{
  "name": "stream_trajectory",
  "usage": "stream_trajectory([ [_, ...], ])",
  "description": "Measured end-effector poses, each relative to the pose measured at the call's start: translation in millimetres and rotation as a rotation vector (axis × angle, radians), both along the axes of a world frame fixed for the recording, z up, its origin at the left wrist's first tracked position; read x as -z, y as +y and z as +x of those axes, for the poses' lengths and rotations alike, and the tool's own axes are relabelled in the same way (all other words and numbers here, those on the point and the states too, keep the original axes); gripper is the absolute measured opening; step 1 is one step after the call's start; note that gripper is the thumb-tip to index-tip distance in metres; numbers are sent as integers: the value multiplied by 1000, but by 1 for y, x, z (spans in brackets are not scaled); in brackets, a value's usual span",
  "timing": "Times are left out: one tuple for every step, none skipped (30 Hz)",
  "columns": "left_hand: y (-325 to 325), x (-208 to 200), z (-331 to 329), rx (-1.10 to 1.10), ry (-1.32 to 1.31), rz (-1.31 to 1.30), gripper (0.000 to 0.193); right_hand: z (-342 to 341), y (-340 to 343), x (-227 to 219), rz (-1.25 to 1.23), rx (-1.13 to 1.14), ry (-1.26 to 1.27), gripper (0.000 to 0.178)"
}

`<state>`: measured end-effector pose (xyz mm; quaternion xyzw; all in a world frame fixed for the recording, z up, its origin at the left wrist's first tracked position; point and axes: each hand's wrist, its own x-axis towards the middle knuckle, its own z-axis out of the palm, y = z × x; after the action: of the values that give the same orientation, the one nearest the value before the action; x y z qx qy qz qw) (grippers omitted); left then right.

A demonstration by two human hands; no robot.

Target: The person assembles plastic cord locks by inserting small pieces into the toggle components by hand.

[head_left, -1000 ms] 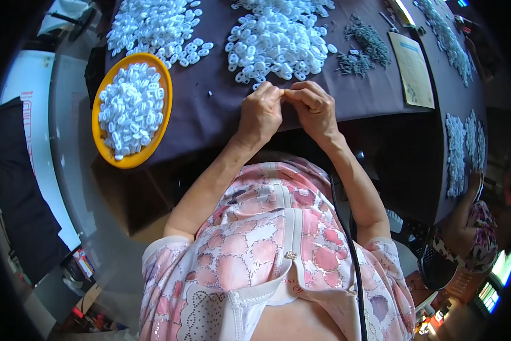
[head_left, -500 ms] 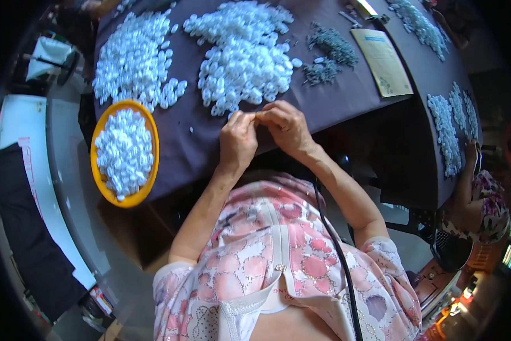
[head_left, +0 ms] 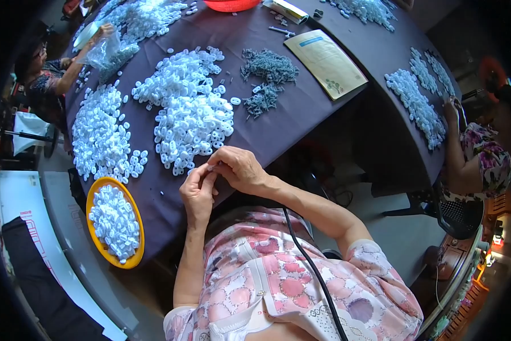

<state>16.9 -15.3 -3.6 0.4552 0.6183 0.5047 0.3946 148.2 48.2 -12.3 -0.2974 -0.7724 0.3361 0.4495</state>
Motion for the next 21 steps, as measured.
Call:
stream_trajectory([
  [0,-2,-1,-13,-74,-41,11,1,1,-1,-75,-28,19,11],
  [1,0,-1,-19,-69,-24,9,2,2,-1,-150,-57,38,11],
  [4,1,-2,-20,-66,-23,9,2,5,-1,-176,-51,39,10],
  [2,2,-2,-10,-70,-19,10,4,5,-1,-181,-53,42,10],
  [0,3,-3,1,-74,-15,11,5,5,-3,-208,-67,45,10],
  [-2,3,-2,0,-71,-20,11,6,5,-4,-233,-81,49,10],
  [1,1,0,-22,-60,-34,11,7,7,-4,-232,-81,49,10],
  [4,1,1,-44,-49,-48,11,7,7,-4,-251,-93,72,10],
  [2,1,3,-37,-68,-27,11,7,7,-4,-269,-104,94,11],
  [2,2,2,-35,-67,-29,11,6,6,-3,-253,-106,100,10],
  [2,2,1,-22,-59,-31,12,7,6,-4,-255,-103,101,10],
  [2,3,0,-8,-53,-33,13,8,8,-6,-285,-109,96,9],
  [2,3,0,-3,-55,-33,13,9,10,-8,-313,-114,90,8],
  [2,2,0,15,-10,-27,13,8,8,-6,-286,-119,84,8],
  [1,2,0,32,35,-21,14,7,7,-4,-260,-123,77,7],
  [-1,3,-1,37,67,-17,15,6,6,-3,-256,-140,91,7],
  [-3,2,-2,40,63,-21,15,5,4,-3,-260,-136,88,7],
  [-4,0,-2,38,62,-33,15,3,2,-4,-284,-124,82,7],
  [-3,-1,-2,29,60,-42,15,3,3,-5,-304,-118,73,8],
  [-4,-1,-4,27,66,-58,13,3,3,-7,-309,-126,69,8],
  [-5,-2,-4,15,63,-66,13,3,3,-10,-339,-134,72,7],
])
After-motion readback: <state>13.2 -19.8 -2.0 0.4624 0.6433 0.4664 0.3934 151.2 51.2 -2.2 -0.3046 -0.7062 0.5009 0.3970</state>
